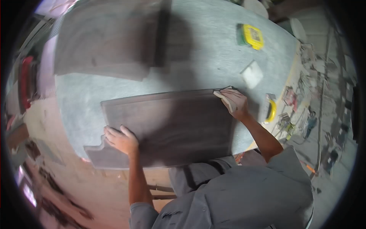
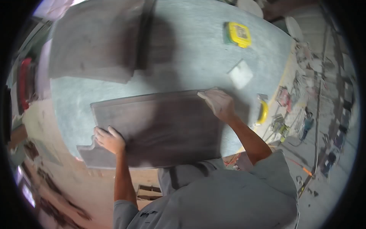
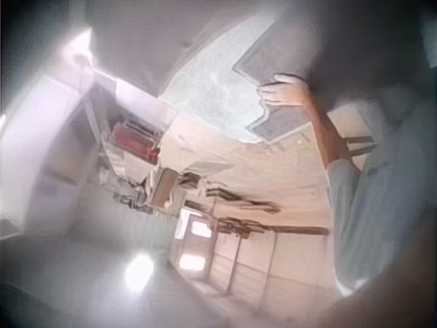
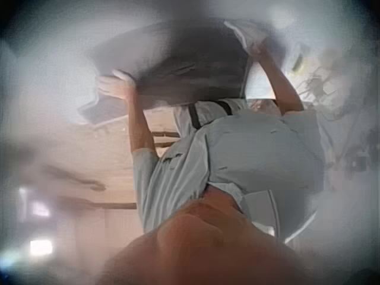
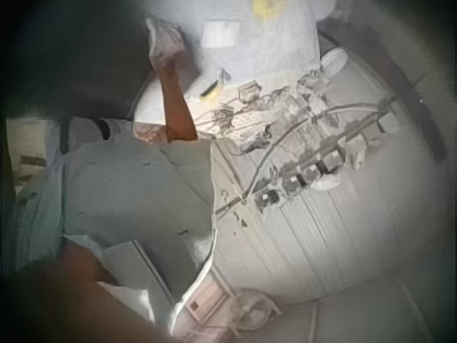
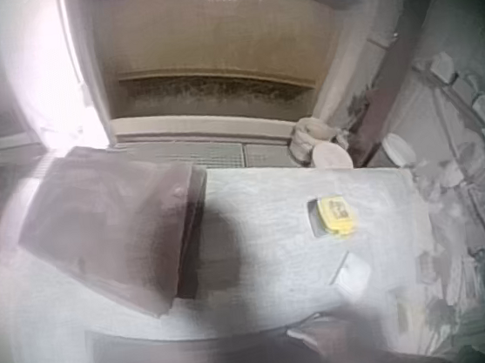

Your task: The person sands the surface and edges of several shaped wood panels by hand using a sanding block and a piece of sandpaper. The person wipes the dust off the panels with a cloth and stacks them together.

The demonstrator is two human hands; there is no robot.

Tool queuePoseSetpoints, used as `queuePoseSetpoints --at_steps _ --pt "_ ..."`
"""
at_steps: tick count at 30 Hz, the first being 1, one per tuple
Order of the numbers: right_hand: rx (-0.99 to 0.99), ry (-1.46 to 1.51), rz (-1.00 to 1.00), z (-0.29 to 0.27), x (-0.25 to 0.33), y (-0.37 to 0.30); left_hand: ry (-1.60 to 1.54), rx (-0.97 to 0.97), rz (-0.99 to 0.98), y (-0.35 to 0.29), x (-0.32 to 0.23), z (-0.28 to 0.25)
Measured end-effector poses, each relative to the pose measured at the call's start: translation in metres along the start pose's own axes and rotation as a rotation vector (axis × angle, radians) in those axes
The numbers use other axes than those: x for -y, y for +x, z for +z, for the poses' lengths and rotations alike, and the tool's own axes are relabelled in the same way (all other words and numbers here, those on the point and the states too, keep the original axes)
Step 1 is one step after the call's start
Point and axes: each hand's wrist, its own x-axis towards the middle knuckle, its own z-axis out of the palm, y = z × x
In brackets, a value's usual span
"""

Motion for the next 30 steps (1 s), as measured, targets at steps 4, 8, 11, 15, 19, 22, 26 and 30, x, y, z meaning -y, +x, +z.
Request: queuePoseSetpoints --at_steps 4,8,11,15,19,22,26,30 --pt "0.060 0.292 -0.076 0.107 0.124 0.096 -0.059 0.031 0.020 0.008 -0.013 -0.012" --pt "0.017 0.439 -0.256 0.242 0.234 0.190 -0.081 0.072 0.016 0.014 -0.015 -0.018" --pt "0.254 0.375 -0.180 0.283 0.281 0.227 -0.099 0.050 0.037 0.015 -0.007 -0.013" --pt "0.134 0.512 -0.252 0.231 0.229 0.197 -0.131 0.074 -0.040 0.010 -0.002 -0.015" --pt "0.069 0.174 -0.325 0.087 0.108 0.095 -0.159 0.015 -0.013 0.008 -0.004 -0.019" --pt "0.159 -0.069 -0.182 0.017 0.049 0.031 -0.179 0.052 -0.038 0.012 -0.008 -0.023" --pt "0.045 0.101 -0.297 0.090 0.129 0.092 -0.177 0.075 -0.043 0.010 -0.002 -0.023" --pt "-0.055 0.257 -0.431 0.223 0.243 0.183 -0.201 0.071 -0.043 0.016 0.000 -0.027"
